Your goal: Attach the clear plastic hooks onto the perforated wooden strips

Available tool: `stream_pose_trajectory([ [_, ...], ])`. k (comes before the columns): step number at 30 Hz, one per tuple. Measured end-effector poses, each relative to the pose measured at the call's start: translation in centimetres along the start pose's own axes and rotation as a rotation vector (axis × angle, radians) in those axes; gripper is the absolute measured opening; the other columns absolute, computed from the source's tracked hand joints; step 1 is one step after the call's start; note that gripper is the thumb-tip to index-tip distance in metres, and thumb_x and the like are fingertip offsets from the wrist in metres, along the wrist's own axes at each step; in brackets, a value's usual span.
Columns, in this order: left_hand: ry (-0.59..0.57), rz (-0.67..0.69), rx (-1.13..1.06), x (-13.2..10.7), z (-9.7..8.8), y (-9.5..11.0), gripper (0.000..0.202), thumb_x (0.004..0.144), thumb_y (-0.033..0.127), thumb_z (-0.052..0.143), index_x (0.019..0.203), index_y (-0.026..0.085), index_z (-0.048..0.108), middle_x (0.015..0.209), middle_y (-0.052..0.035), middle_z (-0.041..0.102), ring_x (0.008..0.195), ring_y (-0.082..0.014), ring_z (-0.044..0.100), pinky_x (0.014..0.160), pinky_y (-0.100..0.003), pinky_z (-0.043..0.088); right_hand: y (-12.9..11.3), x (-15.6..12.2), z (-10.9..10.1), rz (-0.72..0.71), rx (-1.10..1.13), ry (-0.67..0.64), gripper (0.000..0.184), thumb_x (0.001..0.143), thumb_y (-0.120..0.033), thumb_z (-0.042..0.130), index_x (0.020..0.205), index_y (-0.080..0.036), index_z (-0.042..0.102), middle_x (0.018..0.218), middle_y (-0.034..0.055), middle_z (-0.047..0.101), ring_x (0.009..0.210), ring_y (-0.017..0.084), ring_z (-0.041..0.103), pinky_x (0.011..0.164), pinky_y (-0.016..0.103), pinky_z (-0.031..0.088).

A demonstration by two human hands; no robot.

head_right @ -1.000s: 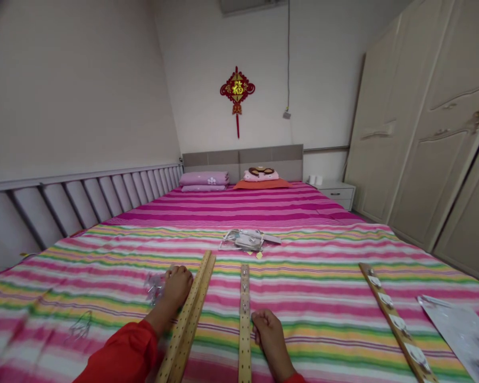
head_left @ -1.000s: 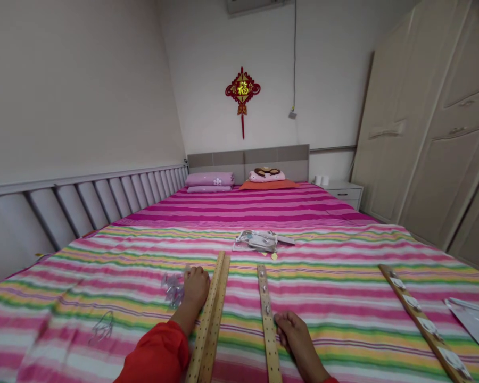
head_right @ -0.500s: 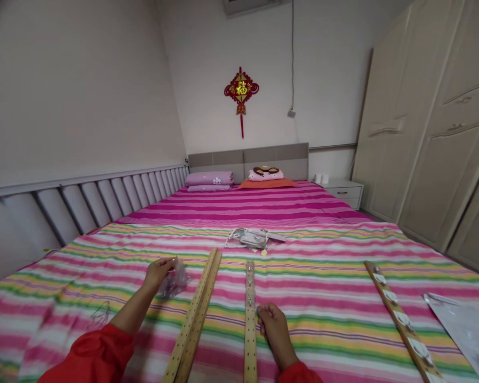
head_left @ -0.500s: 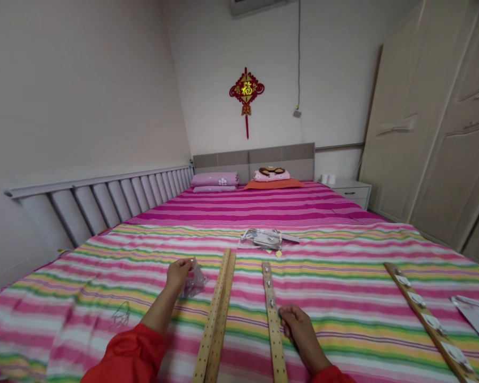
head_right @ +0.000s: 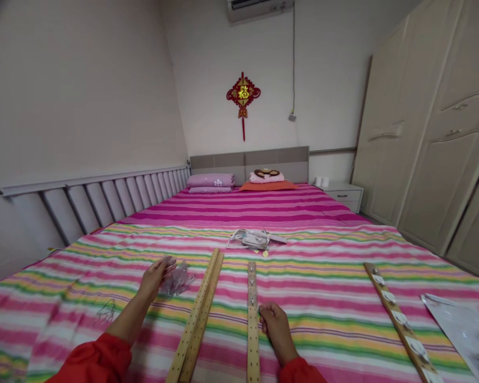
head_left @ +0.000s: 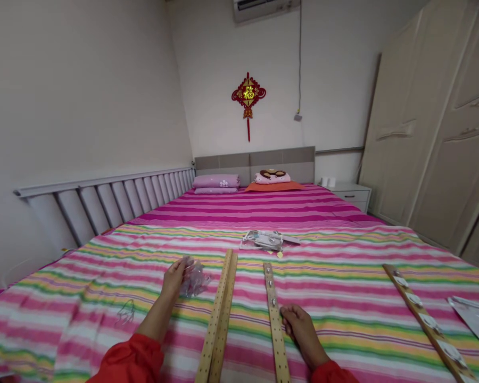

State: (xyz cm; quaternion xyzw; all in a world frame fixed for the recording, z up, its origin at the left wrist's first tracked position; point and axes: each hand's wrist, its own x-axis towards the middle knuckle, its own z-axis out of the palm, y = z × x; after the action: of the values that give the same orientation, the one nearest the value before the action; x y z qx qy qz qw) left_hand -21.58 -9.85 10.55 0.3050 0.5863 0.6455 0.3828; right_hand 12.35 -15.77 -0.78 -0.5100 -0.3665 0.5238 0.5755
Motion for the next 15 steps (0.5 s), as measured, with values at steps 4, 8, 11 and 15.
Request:
stream_pose_trajectory([
  [4, -0.03, -0.08, -0.264, -1.1, 0.2, 0.9, 0.011, 0.086, 0.014, 0.054, 0.087, 0.016, 0.065, 0.084, -0.0033, 0.074, 0.065, -0.0098, 0.07, 0.042, -0.011, 0.043, -0.1, -0.1, 0.0, -0.007, 0.004, 0.001, 0.027, 0.056, -0.043, 0.065, 0.053, -0.02, 0.051, 0.035, -0.0066, 0.046, 0.031, 0.006, 0.033, 0.035, 0.02, 0.018],
  [8, -0.17, -0.232, -0.468, -3.7, 0.8, 1.2, 0.018, 0.089, 0.008, 0.048, 0.091, 0.015, 0.064, 0.081, -0.0036, 0.073, 0.066, -0.0101, 0.07, 0.047, -0.012, 0.051, -0.3, -0.3, 0.1, 0.015, 0.015, -0.004, 0.029, 0.057, -0.044, 0.066, 0.052, -0.021, 0.05, 0.032, -0.0073, 0.044, 0.029, 0.006, 0.031, 0.035, 0.02, 0.017],
  [11, -0.239, -0.404, -0.508, -7.3, 1.8, 0.7, 0.018, 0.089, 0.008, 0.047, 0.088, 0.013, 0.063, 0.076, -0.0046, 0.072, 0.064, -0.0102, 0.07, 0.048, -0.012, 0.053, -0.6, -0.5, 0.0, 0.009, 0.038, 0.005, 0.029, 0.058, -0.043, 0.066, 0.051, -0.021, 0.049, 0.031, -0.0078, 0.042, 0.029, 0.005, 0.03, 0.034, 0.02, 0.018],
  [15, -0.312, -0.519, -0.346, -12.8, 3.1, -1.1, 0.005, 0.083, 0.013, 0.059, 0.082, 0.013, 0.064, 0.075, -0.0064, 0.072, 0.061, -0.0114, 0.069, 0.048, -0.014, 0.051, -1.3, -1.3, -0.2, -0.017, 0.062, 0.051, 0.03, 0.06, -0.044, 0.066, 0.052, -0.02, 0.049, 0.037, -0.0063, 0.047, 0.032, 0.006, 0.034, 0.035, 0.02, 0.022],
])
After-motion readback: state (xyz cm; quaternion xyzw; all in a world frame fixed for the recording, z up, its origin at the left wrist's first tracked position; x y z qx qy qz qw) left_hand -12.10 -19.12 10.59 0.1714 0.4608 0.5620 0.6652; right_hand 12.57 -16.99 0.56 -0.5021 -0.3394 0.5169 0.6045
